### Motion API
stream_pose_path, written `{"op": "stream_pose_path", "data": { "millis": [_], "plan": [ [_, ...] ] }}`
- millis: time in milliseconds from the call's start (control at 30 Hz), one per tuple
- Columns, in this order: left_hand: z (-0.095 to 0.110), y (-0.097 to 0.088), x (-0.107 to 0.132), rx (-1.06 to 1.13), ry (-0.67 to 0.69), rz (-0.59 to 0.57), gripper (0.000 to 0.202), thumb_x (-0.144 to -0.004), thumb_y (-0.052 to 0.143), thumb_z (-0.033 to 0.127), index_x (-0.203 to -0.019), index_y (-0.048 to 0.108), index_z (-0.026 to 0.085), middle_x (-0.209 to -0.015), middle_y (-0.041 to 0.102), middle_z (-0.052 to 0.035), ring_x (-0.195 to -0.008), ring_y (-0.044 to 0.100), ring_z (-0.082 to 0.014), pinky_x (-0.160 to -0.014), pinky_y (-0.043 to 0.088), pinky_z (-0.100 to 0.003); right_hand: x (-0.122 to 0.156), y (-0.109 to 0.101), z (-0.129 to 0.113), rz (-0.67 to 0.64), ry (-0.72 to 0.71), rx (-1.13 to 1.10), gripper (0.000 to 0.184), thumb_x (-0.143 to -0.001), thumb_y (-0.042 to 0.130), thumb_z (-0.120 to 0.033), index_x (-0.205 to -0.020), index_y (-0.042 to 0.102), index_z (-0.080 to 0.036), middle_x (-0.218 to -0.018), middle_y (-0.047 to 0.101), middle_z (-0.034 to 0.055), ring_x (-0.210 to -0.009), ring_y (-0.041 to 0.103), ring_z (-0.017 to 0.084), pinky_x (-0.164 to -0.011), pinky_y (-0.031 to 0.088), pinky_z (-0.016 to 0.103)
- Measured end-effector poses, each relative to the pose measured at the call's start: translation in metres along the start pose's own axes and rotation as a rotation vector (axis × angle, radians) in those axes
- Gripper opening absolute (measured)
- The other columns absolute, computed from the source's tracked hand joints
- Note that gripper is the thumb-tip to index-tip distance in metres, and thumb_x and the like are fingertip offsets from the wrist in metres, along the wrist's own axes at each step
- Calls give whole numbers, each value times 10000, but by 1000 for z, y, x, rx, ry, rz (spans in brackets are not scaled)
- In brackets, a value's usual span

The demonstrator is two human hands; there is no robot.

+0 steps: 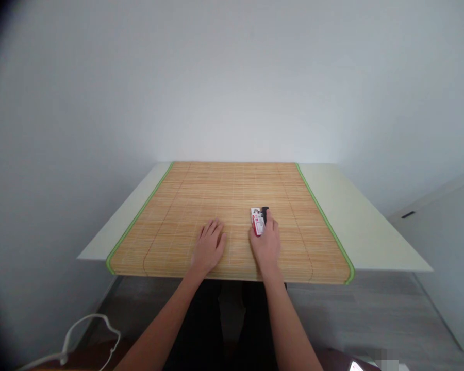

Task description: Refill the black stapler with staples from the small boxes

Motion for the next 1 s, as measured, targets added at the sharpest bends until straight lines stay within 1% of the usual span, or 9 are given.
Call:
{"op": "stream_pose_path", "data": {
  "millis": [167,267,367,467,533,600,700,833,1000],
  "plan": [
    [0,2,-1,15,-4,-20,493,-1055,345,420,-1490,505,253,-1613,424,-45,-1554,257,-255,-1282,161,-520,14,20,-24,-36,-17,-97,888,-875,631,-474,-1626,207,-261,-1473,486,153,-1329,497,345,-1099,451,528],
    [-2,0,-1,31,-10,-25,497,-1046,373,433,-1493,499,254,-1619,415,-48,-1556,251,-254,-1285,145,-510,18,22,-25,-99,-60,-174,991,-842,681,-552,-1635,176,-240,-1560,414,157,-1411,437,348,-1156,406,548],
    [-3,1,-2,66,3,-62,530,-1015,459,462,-1513,463,280,-1620,414,-41,-1550,264,-256,-1285,133,-510,16,19,-18,-167,-100,-274,944,-882,632,-589,-1630,195,-215,-1613,377,149,-1470,390,324,-1207,350,543],
    [6,7,-3,136,51,-125,699,-940,594,524,-1564,368,304,-1623,407,-49,-1534,297,-275,-1276,140,-530,10,17,0,-217,-62,-377,743,-971,502,-566,-1602,301,-229,-1593,439,127,-1450,442,296,-1215,343,535],
    [17,13,-6,191,92,-147,866,-862,688,573,-1590,312,294,-1631,387,-80,-1522,317,-306,-1267,152,-551,5,17,14,-231,-9,-439,650,-996,450,-557,-1563,391,-244,-1526,531,121,-1383,525,293,-1186,383,543],
    [30,16,-12,241,126,-137,1008,-782,767,595,-1605,276,282,-1632,372,-109,-1505,338,-334,-1255,181,-562,1,19,24,-239,31,-501,619,-994,457,-555,-1533,440,-250,-1441,612,121,-1290,606,292,-1136,443,549],
    [44,18,-24,310,144,-87,1128,-704,843,568,-1618,242,295,-1617,374,-127,-1476,367,-358,-1219,270,-559,0,21,28,-238,43,-573,619,-970,510,-543,-1513,461,-250,-1388,650,124,-1197,662,287,-1072,502,548],
    [56,20,-36,386,190,-90,1031,-718,859,494,-1585,319,352,-1546,444,-95,-1404,444,-337,-1162,367,-523,3,21,25,-235,36,-616,593,-952,541,-523,-1476,504,-247,-1384,650,131,-1179,672,288,-1052,519,546],
    [56,18,-36,429,204,-101,814,-812,798,430,-1528,417,365,-1433,529,-72,-1314,518,-286,-1127,415,-470,5,18,23,-224,60,-659,595,-958,539,-512,-1485,484,-243,-1381,652,131,-1183,670,277,-1056,524,524]
  ]
}}
Point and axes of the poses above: each hand's wrist, its own x-axis away from the middle knuckle, its own y-axis out of the palm, z = x × y, the point moved 10 cm from there along -x, towards the middle knuckle
